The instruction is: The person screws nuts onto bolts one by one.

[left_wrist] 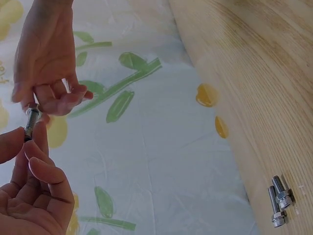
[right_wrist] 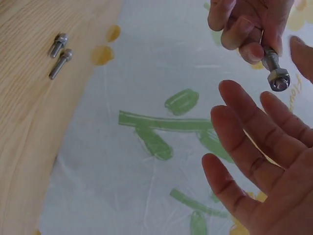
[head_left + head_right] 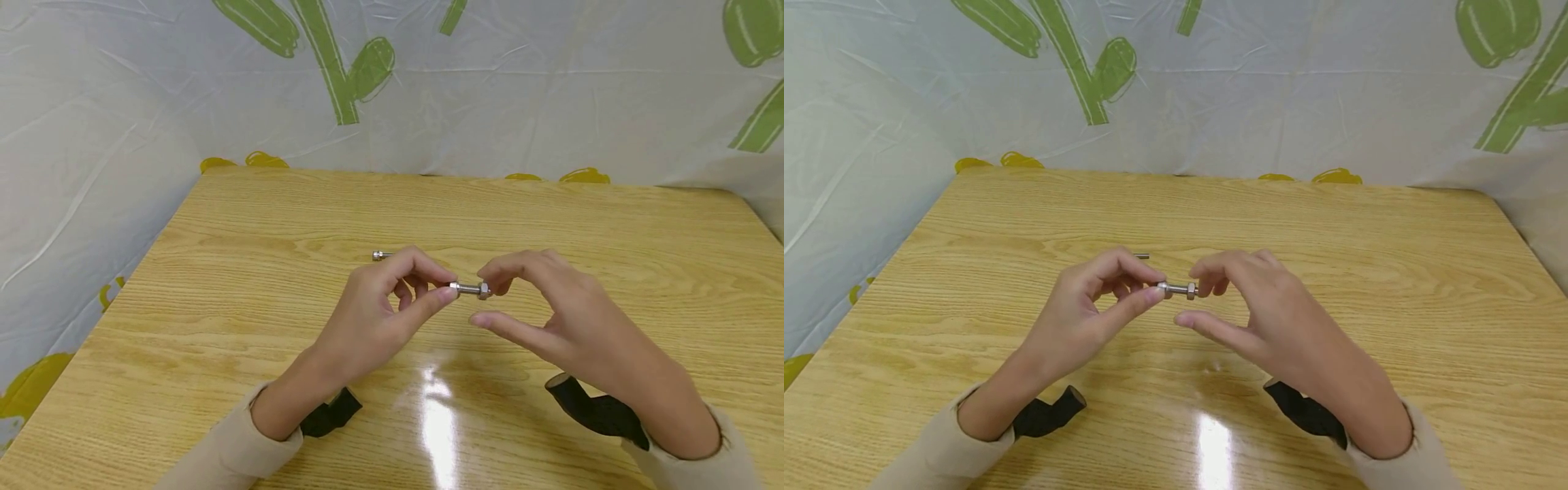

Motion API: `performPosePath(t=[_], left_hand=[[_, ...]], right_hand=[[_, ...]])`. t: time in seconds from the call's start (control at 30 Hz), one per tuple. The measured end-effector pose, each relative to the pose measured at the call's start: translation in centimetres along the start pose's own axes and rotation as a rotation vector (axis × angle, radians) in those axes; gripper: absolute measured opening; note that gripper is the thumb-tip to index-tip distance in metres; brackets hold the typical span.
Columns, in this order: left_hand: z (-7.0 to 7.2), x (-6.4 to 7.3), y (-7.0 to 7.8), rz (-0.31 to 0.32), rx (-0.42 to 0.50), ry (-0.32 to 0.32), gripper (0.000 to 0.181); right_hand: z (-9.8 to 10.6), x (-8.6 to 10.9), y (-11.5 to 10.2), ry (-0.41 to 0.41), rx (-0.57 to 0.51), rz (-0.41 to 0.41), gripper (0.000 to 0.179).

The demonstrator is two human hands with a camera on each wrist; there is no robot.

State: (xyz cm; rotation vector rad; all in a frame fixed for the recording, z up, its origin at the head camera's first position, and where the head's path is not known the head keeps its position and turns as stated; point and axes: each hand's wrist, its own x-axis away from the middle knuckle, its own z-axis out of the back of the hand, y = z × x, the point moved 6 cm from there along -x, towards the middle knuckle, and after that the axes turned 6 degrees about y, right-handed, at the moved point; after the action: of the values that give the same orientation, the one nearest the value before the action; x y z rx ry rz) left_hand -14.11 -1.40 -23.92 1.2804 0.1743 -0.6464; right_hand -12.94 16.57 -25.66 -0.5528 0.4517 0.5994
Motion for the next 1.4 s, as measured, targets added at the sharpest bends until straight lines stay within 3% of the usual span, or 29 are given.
performPosePath(t=[0.07,0.2,0.43,0.67,0.9,1.27,1.4], left_hand=[[0.1,0.0,-0.1,0.009,0.006,0.006,0.008],[0.2,0.0,-0.1,0.025,0.020,0.012,0.008],[0.2,0.0,-0.2,0.029,0.017,0.011,0.008],[0.2,0.0,-0.1,0.018,0.018,0.004,0.008],[0.0,0.1,-0.1,0.007,0.017,-0.008,0.008],[-0.4,0.2,0.4,-0.015,0.008,-0.020,0.007],[-0.4,0.2,0.3,0.005,0.015,-0.026,0.008]], right_hand=[[0.0,0.0,0.0,0.030,-0.020,0.043,0.049],[0.2,-0.2,-0.6,0.084,-0.057,0.103,0.043],[0.3,-0.3,-1.0,0.109,-0.084,0.143,0.033],[0.0,-0.1,-0.5,0.052,-0.070,0.109,0.031],[-0.4,-0.5,-1.1,-0.044,-0.047,0.000,0.017],[-0.5,-0.5,-1.3,0.031,-0.052,-0.013,0.030],[0.4,-1.0,-2.3,0.015,-0.044,-0.038,0.020]])
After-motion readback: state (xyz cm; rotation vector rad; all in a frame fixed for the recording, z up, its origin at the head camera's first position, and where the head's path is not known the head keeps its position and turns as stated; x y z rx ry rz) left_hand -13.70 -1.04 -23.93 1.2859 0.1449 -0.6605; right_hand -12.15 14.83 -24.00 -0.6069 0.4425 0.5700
